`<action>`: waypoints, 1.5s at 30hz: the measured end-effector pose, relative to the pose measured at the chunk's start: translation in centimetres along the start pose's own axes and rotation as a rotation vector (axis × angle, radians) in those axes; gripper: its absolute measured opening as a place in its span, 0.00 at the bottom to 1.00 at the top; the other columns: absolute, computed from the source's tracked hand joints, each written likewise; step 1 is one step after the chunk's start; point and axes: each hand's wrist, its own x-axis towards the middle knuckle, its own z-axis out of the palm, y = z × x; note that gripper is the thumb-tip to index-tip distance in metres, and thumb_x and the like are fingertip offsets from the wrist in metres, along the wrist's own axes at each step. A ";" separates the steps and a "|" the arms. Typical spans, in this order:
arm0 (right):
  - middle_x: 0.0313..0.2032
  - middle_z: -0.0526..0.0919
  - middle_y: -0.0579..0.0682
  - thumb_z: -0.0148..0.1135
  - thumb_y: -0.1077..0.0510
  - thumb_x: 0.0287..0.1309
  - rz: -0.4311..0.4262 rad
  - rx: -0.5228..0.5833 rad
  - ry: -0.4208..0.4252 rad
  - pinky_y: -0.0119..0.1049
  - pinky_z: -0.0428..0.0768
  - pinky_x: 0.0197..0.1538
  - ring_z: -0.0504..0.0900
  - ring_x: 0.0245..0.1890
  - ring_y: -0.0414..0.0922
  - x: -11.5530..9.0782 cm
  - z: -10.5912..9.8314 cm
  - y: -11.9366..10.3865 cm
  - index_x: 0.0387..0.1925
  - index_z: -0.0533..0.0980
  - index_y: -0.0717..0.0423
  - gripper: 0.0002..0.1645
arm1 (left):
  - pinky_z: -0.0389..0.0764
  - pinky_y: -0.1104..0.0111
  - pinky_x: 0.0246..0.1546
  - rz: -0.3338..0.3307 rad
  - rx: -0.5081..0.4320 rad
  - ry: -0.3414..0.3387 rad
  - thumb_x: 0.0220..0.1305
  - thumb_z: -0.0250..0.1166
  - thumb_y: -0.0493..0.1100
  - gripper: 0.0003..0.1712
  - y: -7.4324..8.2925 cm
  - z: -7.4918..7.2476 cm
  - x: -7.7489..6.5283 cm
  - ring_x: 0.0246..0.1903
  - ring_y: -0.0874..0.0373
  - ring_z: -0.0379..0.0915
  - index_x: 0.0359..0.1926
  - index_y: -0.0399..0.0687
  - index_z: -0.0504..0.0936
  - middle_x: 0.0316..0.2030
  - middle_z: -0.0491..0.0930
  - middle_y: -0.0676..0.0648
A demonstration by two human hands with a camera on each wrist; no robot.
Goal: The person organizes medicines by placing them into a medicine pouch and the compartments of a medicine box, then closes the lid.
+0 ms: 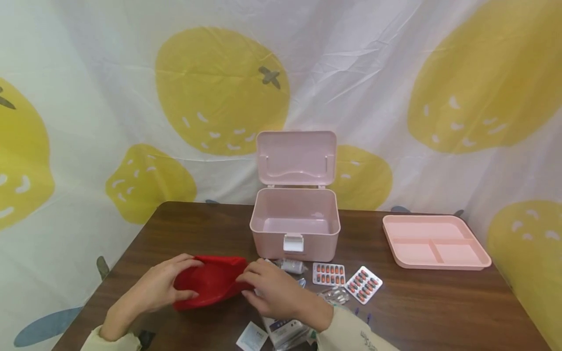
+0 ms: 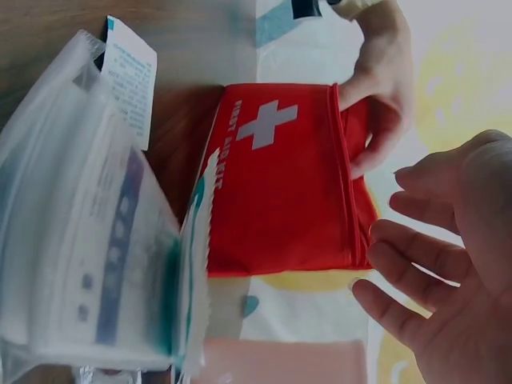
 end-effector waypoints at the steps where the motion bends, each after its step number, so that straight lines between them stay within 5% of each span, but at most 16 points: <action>1: 0.45 0.80 0.46 0.66 0.59 0.60 0.016 0.010 0.000 0.34 0.78 0.53 0.77 0.47 0.41 -0.2 -0.1 0.2 0.48 0.81 0.54 0.14 | 0.82 0.61 0.41 -0.003 0.003 -0.001 0.47 0.80 0.48 0.31 0.0 0.0 0.0 0.42 0.59 0.78 0.53 0.49 0.81 0.47 0.78 0.56; 11: 0.40 0.83 0.48 0.66 0.63 0.60 0.186 0.186 0.021 0.35 0.81 0.44 0.82 0.40 0.44 -1.8 -0.5 1.7 0.46 0.80 0.55 0.12 | 0.82 0.60 0.41 0.007 0.002 0.002 0.47 0.80 0.49 0.32 0.1 -0.1 -0.1 0.42 0.59 0.78 0.53 0.48 0.81 0.47 0.79 0.55; 19: 0.40 0.85 0.54 0.65 0.62 0.61 0.437 0.302 -0.028 0.37 0.83 0.40 0.83 0.35 0.42 -3.2 -1.9 2.7 0.43 0.80 0.59 0.09 | 0.81 0.61 0.40 0.001 0.010 0.011 0.46 0.80 0.50 0.32 0.0 -0.2 0.0 0.42 0.59 0.77 0.53 0.49 0.81 0.47 0.78 0.57; 24: 0.33 0.84 0.48 0.66 0.61 0.58 0.594 0.327 -0.081 0.32 0.80 0.36 0.80 0.30 0.36 -4.0 -2.4 3.1 0.40 0.81 0.62 0.09 | 0.81 0.59 0.43 0.006 0.016 0.018 0.46 0.80 0.50 0.32 0.0 -0.1 0.1 0.42 0.59 0.78 0.53 0.48 0.81 0.47 0.78 0.56; 30: 0.24 0.81 0.43 0.67 0.60 0.56 0.683 0.380 -0.133 0.29 0.76 0.29 0.76 0.23 0.34 -4.7 -2.0 3.4 0.33 0.81 0.59 0.06 | 0.81 0.59 0.43 -0.004 0.015 0.009 0.46 0.80 0.50 0.32 0.0 -0.1 0.3 0.42 0.59 0.77 0.53 0.48 0.81 0.47 0.78 0.56; 38: 0.20 0.81 0.54 0.65 0.60 0.59 0.963 0.667 -0.181 0.41 0.82 0.19 0.77 0.12 0.39 -5.2 -1.1 3.2 0.30 0.79 0.62 0.07 | 0.82 0.59 0.43 -0.004 0.014 0.011 0.46 0.80 0.50 0.33 -0.1 -0.2 0.5 0.43 0.57 0.78 0.54 0.47 0.81 0.48 0.79 0.54; 45: 0.18 0.75 0.48 0.71 0.56 0.56 1.037 0.710 -0.202 0.37 0.81 0.18 0.75 0.10 0.38 -5.5 0.1 3.2 0.26 0.81 0.60 0.11 | 0.82 0.58 0.44 0.001 0.023 0.015 0.46 0.80 0.50 0.33 0.0 -0.2 0.5 0.43 0.57 0.78 0.54 0.46 0.81 0.49 0.79 0.53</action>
